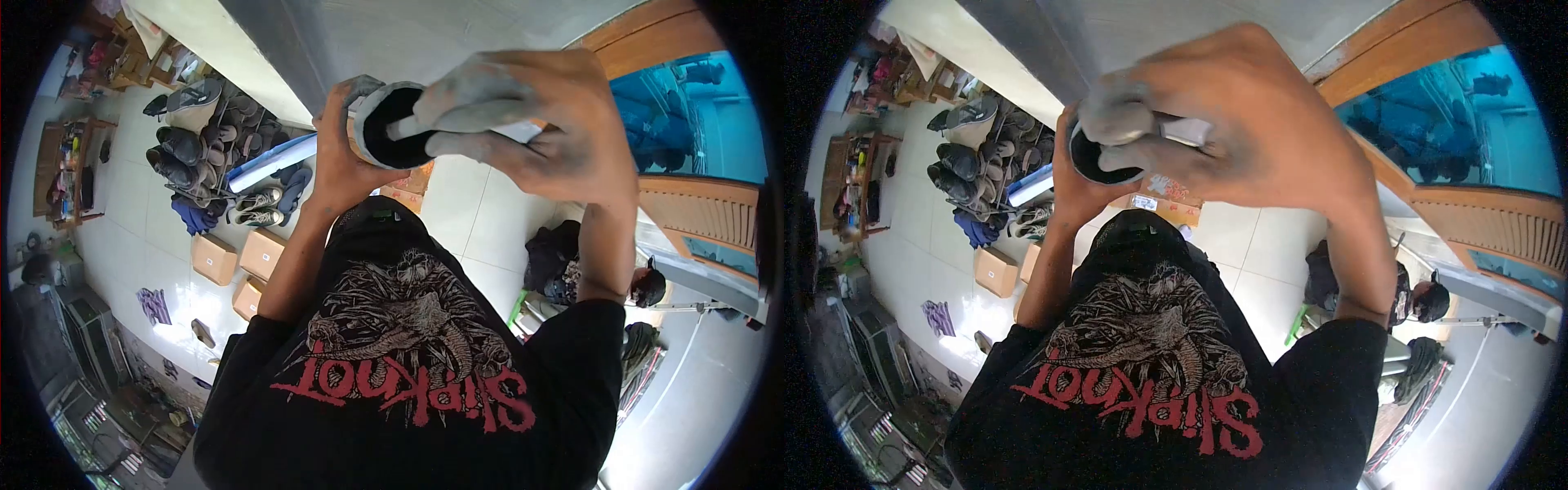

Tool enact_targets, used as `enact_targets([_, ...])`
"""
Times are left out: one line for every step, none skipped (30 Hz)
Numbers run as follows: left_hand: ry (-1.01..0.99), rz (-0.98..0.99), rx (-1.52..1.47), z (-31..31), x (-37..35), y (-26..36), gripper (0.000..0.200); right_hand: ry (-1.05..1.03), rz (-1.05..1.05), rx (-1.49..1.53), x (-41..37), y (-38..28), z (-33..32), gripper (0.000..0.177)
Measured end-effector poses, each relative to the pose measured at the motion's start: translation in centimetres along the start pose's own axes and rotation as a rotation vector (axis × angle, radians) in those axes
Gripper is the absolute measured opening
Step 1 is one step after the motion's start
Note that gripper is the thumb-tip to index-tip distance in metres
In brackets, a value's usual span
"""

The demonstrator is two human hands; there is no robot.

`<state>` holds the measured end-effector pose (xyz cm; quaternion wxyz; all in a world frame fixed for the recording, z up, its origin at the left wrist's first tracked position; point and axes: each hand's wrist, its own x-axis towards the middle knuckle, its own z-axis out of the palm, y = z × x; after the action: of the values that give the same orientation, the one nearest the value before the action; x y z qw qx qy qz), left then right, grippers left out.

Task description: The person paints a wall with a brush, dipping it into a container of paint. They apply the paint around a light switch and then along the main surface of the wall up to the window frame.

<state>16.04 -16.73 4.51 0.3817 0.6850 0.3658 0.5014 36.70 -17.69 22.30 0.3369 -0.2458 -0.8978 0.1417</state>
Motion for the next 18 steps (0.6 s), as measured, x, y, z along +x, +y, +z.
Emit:
enact_targets([-0.019, -0.015, 0.022, -0.2, -0.1, 0.1, 0.105, -0.111, -0.032, -0.066, 0.2, 0.4, -0.8, 0.021])
enact_targets([-0.028, -0.017, 0.021, -0.3, -0.1, 0.1, 0.105, -0.106, -0.024, -0.067, 0.3, 0.4, -1.0, 0.021])
enact_targets([-0.024, -0.017, 0.051, -0.4, -0.2, 0.0, 0.105, -0.069, -0.024, -0.142, 0.2, 0.3, -1.2, 0.024])
enact_targets([-0.018, -0.017, 0.08, -0.4, -0.3, 0.1, 0.105, -0.033, -0.025, -0.218, 0.3, 0.2, -1.4, 0.026])
enact_targets([-0.018, -0.046, 0.05, -0.3, -0.1, 0.4, 0.104, -0.029, -0.021, -0.22, 1.4, 0.2, -2.6, 0.026])
enact_targets([-0.023, -0.044, 0.05, -0.3, -0.1, 0.7, 0.104, -0.308, 0.066, -0.094, 3.1, 0.4, -4.3, 0.023])
enact_targets([-0.022, -0.026, 0.08, -0.3, 0.0, 0.9, 0.103, -0.585, 0.151, 0.035, 4.0, 0.4, -5.2, 0.021])
enact_targets([-0.019, -0.008, 0.111, -0.3, 0.1, 1.0, 0.102, -0.582, 0.152, 0.032, 3.0, 0.4, -4.2, 0.021])
enact_targets([-0.019, -0.005, 0.111, -0.2, 0.2, 1.0, 0.102, -0.346, 0.095, -0.113, 1.0, 0.5, -2.1, 0.03])
enact_targets([-0.007, -0.008, 0.079, 0.0, 0.4, 1.0, 0.101, -0.11, 0.035, -0.253, -0.3, 0.5, -0.7, 0.039])
enact_targets([0.007, -0.012, 0.048, 0.1, 0.5, 1.0, 0.099, -0.111, 0.031, -0.254, -0.7, 0.5, -0.3, 0.039])
enact_targets([0.012, -0.01, 0.05, 0.3, 0.6, 0.9, 0.099, -0.148, 0.085, -0.251, -0.9, 0.5, -0.2, 0.043])
enact_targets([0.023, -0.006, 0.037, 0.4, 0.6, 0.8, 0.097, -0.183, 0.139, -0.247, -1.1, 0.7, -0.1, 0.048])
enact_targets([0.032, -0.002, 0.026, 0.5, 0.6, 0.6, 0.096, -0.18, 0.136, -0.246, -1.5, 0.9, 0.0, 0.048])
enact_targets([0.031, -0.001, 0.029, 0.7, 0.5, 0.4, 0.096, -0.241, 0.181, -0.22, -1.9, 1.2, -0.1, 0.05])
enact_targets([0.037, -0.004, 0.012, 0.9, 0.5, 0.2, 0.095, -0.3, 0.228, -0.194, -2.1, 1.4, -0.2, 0.053])
enact_targets([0.041, -0.007, -0.006, 1.0, 0.6, 0.1, 0.094, -0.295, 0.231, -0.194, -2.1, 1.4, -0.4, 0.053])
enact_targets([0.034, -0.006, -0.005, 1.0, 0.6, 0.1, 0.094, -0.32, 0.17, -0.227, -2.0, 1.1, -0.8, 0.053])
